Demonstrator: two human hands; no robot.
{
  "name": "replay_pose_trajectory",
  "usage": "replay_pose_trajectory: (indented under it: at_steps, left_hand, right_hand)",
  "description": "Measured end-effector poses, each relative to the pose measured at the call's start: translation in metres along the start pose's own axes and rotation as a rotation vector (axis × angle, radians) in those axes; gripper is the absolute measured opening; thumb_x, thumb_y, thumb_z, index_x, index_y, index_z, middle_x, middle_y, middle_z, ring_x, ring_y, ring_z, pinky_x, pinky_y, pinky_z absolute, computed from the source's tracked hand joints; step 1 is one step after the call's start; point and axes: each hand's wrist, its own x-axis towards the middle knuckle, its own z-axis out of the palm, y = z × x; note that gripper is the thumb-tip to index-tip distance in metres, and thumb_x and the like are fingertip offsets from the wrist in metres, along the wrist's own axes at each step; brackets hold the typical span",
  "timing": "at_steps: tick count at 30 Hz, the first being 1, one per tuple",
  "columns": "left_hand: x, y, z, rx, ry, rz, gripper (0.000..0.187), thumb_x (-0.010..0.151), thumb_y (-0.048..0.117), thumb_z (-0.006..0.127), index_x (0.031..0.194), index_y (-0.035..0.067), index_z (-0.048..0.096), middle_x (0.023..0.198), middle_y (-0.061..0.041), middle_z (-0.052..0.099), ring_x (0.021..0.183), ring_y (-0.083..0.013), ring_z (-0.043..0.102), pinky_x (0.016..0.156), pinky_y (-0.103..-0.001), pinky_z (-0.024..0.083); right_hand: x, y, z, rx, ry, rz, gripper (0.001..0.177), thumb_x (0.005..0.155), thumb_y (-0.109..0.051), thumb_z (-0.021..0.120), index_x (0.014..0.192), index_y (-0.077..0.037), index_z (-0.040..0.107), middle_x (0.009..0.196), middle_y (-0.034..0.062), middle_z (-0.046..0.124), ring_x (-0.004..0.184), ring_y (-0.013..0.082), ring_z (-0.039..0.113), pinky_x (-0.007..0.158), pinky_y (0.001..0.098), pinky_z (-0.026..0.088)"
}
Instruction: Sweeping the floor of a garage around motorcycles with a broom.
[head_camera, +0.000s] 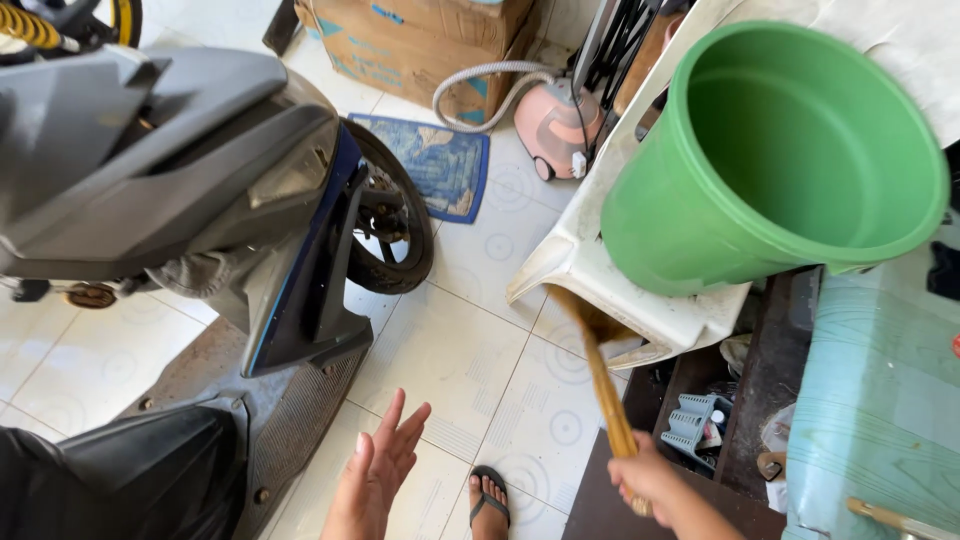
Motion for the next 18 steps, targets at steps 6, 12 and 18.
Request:
replay_pose_trajectory:
  at_steps: [6,12,18]
  left_hand:
    - [-0.019,0.010,-0.031,0.022,-0.077,0.010,0.097,0.081,0.081,0.016,0.165,0.031,0.013,0.171,-0.009,0.029,0.160,-0.0297,0.016,0.124,-0.053,0.005]
    - [-0.055,-0.018,-0.094,-0.075,-0.061,-0.022,0.099,0.078,0.083,0.016,0.164,0.035,0.008,0.173,-0.005,0.023,0.161,-0.0285,0.011,0.123,-0.054,0.001]
    - [-0.090,-0.068,-0.146,-0.188,-0.005,-0.094,0.097,0.077,0.083,0.012,0.163,0.039,0.006,0.174,-0.004,0.018,0.161,-0.0291,0.008,0.123,-0.056,-0.003]
  right_hand:
    - [-0.017,0.058,0.012,0.164,0.073,-0.027,0.088,0.071,0.014,0.068,0.148,-0.013,0.034,0.078,0.0179,0.063,0.048,0.0244,0.056,0.043,0.0381,0.045]
    - [-0.044,-0.018,0.001,0.223,0.183,-0.148,0.080,0.075,0.007,0.067,0.145,-0.018,0.037,0.083,0.0161,0.060,0.052,0.0218,0.054,0.045,0.0376,0.048]
    - [-0.019,0.001,0.027,-0.003,0.177,0.010,0.059,0.085,-0.002,0.068,0.138,-0.018,0.047,0.088,0.0119,0.060,0.058,0.0199,0.058,0.045,0.0356,0.051]
